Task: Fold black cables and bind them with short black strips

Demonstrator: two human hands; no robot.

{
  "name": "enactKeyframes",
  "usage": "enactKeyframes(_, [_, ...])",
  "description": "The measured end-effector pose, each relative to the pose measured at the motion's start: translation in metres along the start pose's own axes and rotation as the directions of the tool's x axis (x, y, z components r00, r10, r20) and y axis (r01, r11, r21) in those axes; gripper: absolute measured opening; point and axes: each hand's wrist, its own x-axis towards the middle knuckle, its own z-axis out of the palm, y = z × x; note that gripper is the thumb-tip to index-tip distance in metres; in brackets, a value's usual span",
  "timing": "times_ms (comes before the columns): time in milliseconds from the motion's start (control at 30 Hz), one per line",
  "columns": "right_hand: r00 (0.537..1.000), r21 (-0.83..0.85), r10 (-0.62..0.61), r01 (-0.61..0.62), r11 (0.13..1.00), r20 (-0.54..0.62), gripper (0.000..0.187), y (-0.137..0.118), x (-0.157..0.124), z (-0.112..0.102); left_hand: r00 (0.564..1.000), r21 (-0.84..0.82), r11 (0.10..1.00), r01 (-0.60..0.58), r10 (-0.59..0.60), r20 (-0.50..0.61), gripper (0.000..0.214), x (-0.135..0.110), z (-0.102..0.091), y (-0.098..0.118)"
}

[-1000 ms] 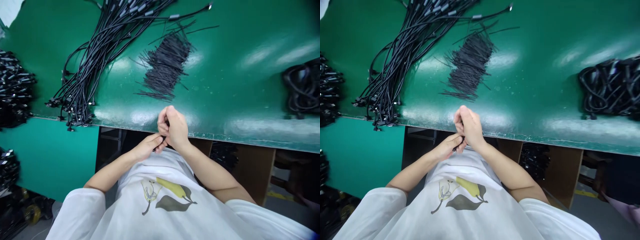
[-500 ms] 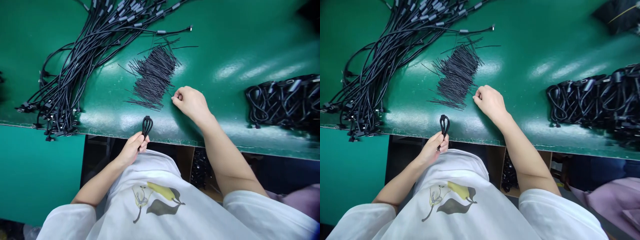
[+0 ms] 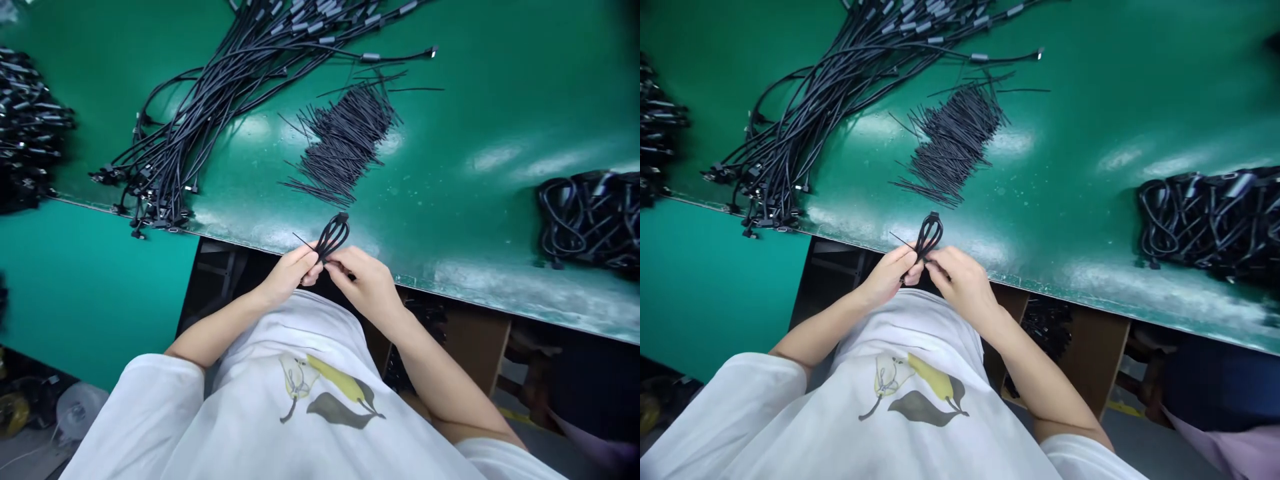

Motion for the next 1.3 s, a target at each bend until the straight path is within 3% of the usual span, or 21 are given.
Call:
enactKeyframes(67, [0.986, -0.259, -0.141, 0.112, 0.959, -0.093, 0.013, -0.009, 0.002, 0.005, 0.995, 0.101, 0.992, -0.076, 0.082, -0.051, 0.059, -0.001, -0.004, -0.002])
enactKeyframes(133, [0.934, -0.509, -0.347, 0.259, 0.821, -0.085, 0.015, -0.013, 0.008, 0.004, 0.985, 0.203, 0.971, -0.126, 0.147, -0.094, 0.059, -0.003, -0.009, -0.004])
enactKeyframes(233, [0.78, -0.611, -0.622, 0.528, 0.589, 0.074, 0.02, -0.014, 0.021, -0.003, 0.975, 0.322, 0.935, -0.148, 0.193, -0.113, 0.059, -0.005, -0.016, -0.006])
enactKeyframes(300, [0.689, -0.581, -0.698, 0.654, 0.484, 0.194, 0.027, -0.016, 0.029, -0.007, 0.972, 0.388, 0.907, -0.161, 0.214, -0.097, 0.053, -0.006, -0.02, -0.008])
enactKeyframes(400, [0.627, -0.552, -0.709, 0.733, 0.397, 0.323, 0.028, -0.02, 0.036, -0.01, 0.986, 0.394, 0.914, -0.096, 0.143, -0.09, 0.048, -0.008, -0.023, -0.007])
enactKeyframes(533, [0.614, -0.549, -0.698, 0.749, 0.37, 0.367, 0.024, -0.024, 0.039, -0.01, 0.995, 0.217, 0.975, 0.039, -0.017, -0.102, 0.053, -0.013, -0.022, 0.0])
enactKeyframes(700, [0.587, -0.636, -0.665, 0.742, 0.213, 0.462, 0.027, -0.026, 0.033, -0.005, 0.987, 0.113, 0.983, 0.142, -0.132, -0.091, 0.048, -0.014, -0.023, 0.0])
enactKeyframes(767, [0.578, -0.642, -0.649, 0.746, 0.176, 0.495, 0.024, -0.024, 0.029, -0.001, 0.982, 0.114, 0.978, 0.177, -0.167, -0.09, 0.048, -0.012, -0.024, -0.004])
enactKeyframes(900, [0.514, -0.589, -0.678, 0.795, 0.145, 0.526, 0.026, -0.015, 0.029, 0.005, 0.973, 0.246, 0.946, 0.213, -0.182, -0.144, 0.046, -0.011, -0.021, -0.005])
enactKeyframes(933, [0.517, -0.585, -0.688, 0.794, 0.164, 0.51, 0.026, -0.012, 0.031, 0.006, 0.974, 0.297, 0.933, 0.204, -0.162, -0.16, 0.045, -0.012, -0.02, -0.004])
enactKeyframes(1033, [0.598, -0.591, -0.71, 0.742, 0.315, 0.372, 0.028, -0.005, 0.039, 0.006, 0.98, 0.337, 0.93, 0.147, -0.092, -0.175, 0.04, -0.009, -0.015, -0.001])
enactKeyframes(1067, [0.638, -0.581, -0.705, 0.714, 0.391, 0.309, 0.029, -0.005, 0.041, 0.007, 0.983, 0.298, 0.947, 0.117, -0.068, -0.172, 0.037, -0.006, -0.014, -0.001])
enactKeyframes(1133, [0.764, -0.525, -0.624, 0.603, 0.601, 0.163, 0.03, -0.005, 0.044, 0.009, 0.984, 0.17, 0.985, 0.025, 0.006, -0.181, 0.036, 0.003, -0.014, -0.002])
enactKeyframes(1200, [0.915, -0.362, -0.402, 0.381, 0.851, 0.018, 0.029, -0.007, 0.044, 0.015, 0.969, 0.086, 0.991, -0.106, 0.123, -0.215, 0.034, 0.011, -0.017, -0.001])
enactKeyframes(1233, [0.969, -0.234, -0.244, 0.228, 0.945, -0.043, 0.028, -0.007, 0.042, 0.019, 0.956, 0.089, 0.981, -0.172, 0.188, -0.226, 0.031, 0.012, -0.019, 0.001])
enactKeyframes(1300, [0.997, 0.077, 0.051, -0.046, 0.996, -0.065, 0.026, -0.005, 0.038, 0.027, 0.926, 0.217, 0.937, -0.275, 0.318, -0.201, 0.026, 0.009, -0.023, 0.008])
